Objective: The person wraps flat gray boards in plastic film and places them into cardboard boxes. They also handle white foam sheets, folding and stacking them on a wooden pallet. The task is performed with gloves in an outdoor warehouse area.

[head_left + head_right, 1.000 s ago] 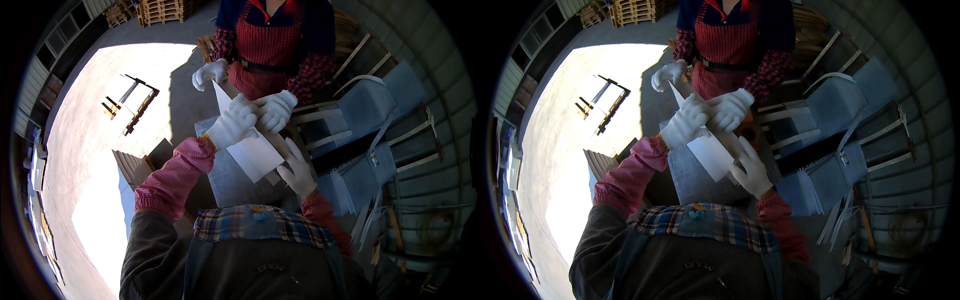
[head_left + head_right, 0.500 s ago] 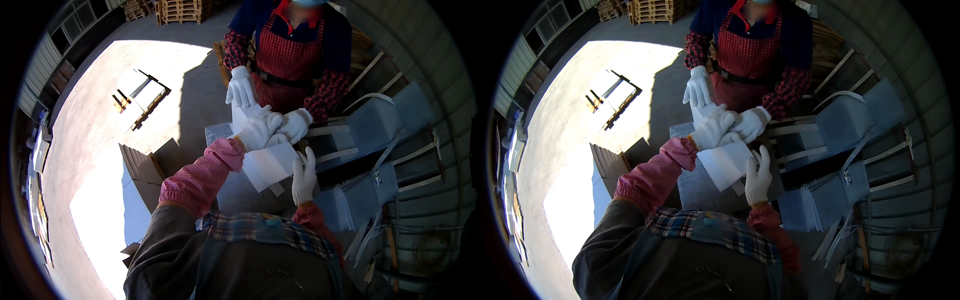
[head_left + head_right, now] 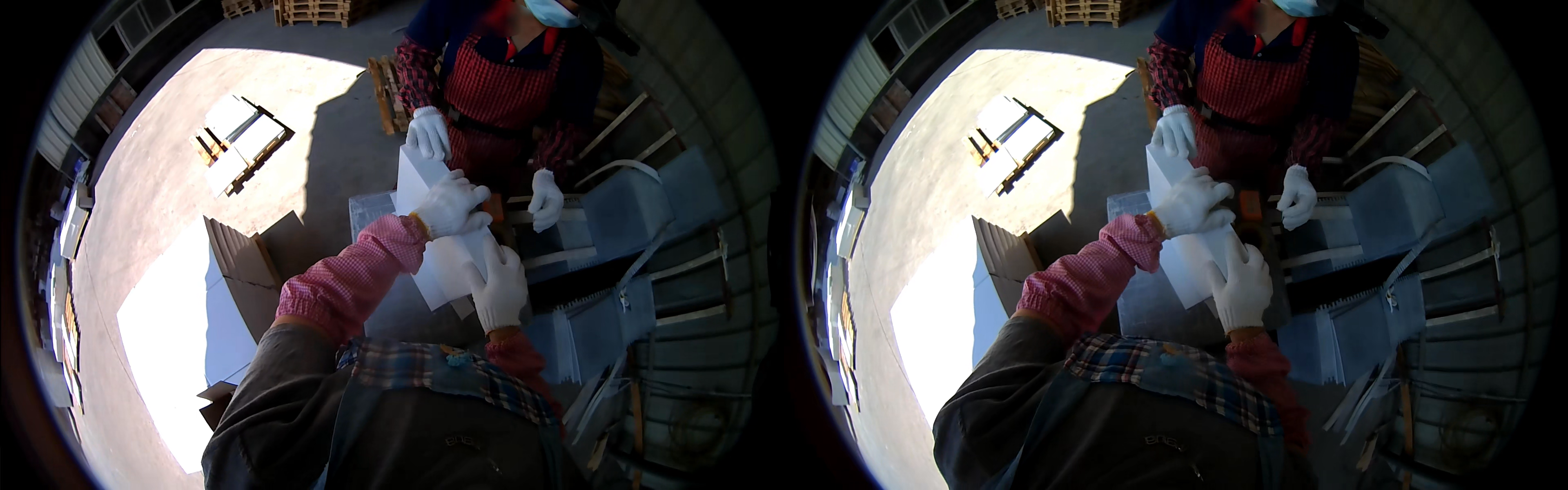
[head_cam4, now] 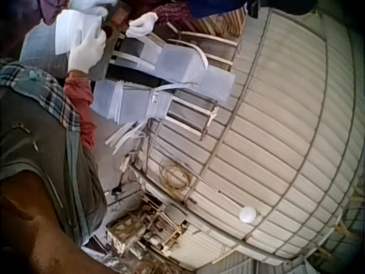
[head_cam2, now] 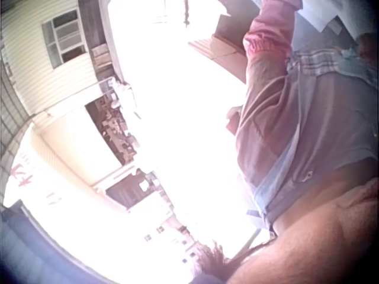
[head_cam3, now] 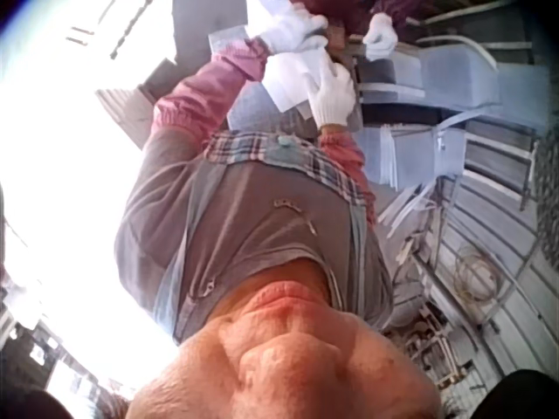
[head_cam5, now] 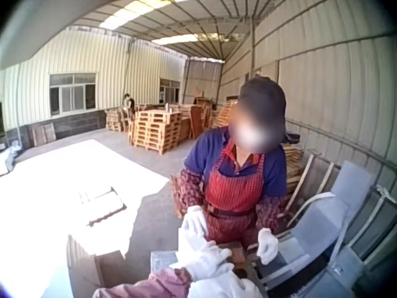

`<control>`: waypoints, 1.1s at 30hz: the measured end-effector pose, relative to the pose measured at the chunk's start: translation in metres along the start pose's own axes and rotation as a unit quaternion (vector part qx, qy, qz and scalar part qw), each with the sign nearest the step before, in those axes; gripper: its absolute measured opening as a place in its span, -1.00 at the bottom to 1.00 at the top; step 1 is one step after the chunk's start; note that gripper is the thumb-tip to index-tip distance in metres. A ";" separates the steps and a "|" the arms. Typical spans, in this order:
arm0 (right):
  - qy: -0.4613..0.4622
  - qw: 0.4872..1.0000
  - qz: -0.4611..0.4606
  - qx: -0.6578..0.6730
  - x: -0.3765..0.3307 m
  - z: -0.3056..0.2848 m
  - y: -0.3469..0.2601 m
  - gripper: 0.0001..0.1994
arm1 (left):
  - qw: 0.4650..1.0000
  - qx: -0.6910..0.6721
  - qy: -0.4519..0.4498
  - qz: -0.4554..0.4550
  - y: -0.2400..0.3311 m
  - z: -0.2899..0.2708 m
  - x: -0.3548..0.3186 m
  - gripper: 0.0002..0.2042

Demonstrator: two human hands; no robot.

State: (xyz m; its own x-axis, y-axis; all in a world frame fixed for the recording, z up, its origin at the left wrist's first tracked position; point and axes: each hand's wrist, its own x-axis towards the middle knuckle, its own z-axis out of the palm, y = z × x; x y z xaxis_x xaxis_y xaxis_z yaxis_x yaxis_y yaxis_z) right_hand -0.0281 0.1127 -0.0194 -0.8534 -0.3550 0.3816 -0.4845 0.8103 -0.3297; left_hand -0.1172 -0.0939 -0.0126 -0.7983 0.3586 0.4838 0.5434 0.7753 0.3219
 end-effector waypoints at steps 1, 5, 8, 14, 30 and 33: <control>0.007 1.000 -0.006 -0.001 -0.002 0.004 0.001 -0.45 | 1.000 -0.007 -0.013 -0.020 -0.001 0.001 -0.001 -0.56; 0.031 0.999 -0.021 0.003 -0.005 0.007 0.001 -0.46 | 0.997 0.017 0.037 -0.062 -0.006 0.004 -0.006 -0.45; 0.015 1.000 -0.003 -0.002 -0.002 0.000 -0.002 -0.48 | 0.983 0.085 0.054 -0.155 -0.021 -0.009 -0.008 -0.27; 0.027 0.999 -0.013 0.016 -0.002 0.001 -0.001 -0.49 | 0.911 -0.037 0.066 -0.405 -0.081 -0.034 0.003 -0.02; 0.025 0.837 0.295 0.461 -0.053 0.053 0.019 0.01 | 0.767 -0.430 0.137 -0.457 -0.112 -0.012 0.000 -0.39; 0.038 0.782 0.273 0.559 -0.060 0.093 0.049 -0.07 | 0.745 -0.439 0.188 -0.465 -0.096 -0.004 0.010 -0.10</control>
State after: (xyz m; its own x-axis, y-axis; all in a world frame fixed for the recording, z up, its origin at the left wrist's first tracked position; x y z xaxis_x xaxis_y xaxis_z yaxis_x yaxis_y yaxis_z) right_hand -0.0181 0.1300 -0.1391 -0.9984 -0.0365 -0.0430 0.0463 -0.0974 -0.9942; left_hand -0.1763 -0.1671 -0.0354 -0.8963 -0.4205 -0.1405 -0.1077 -0.1011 0.9890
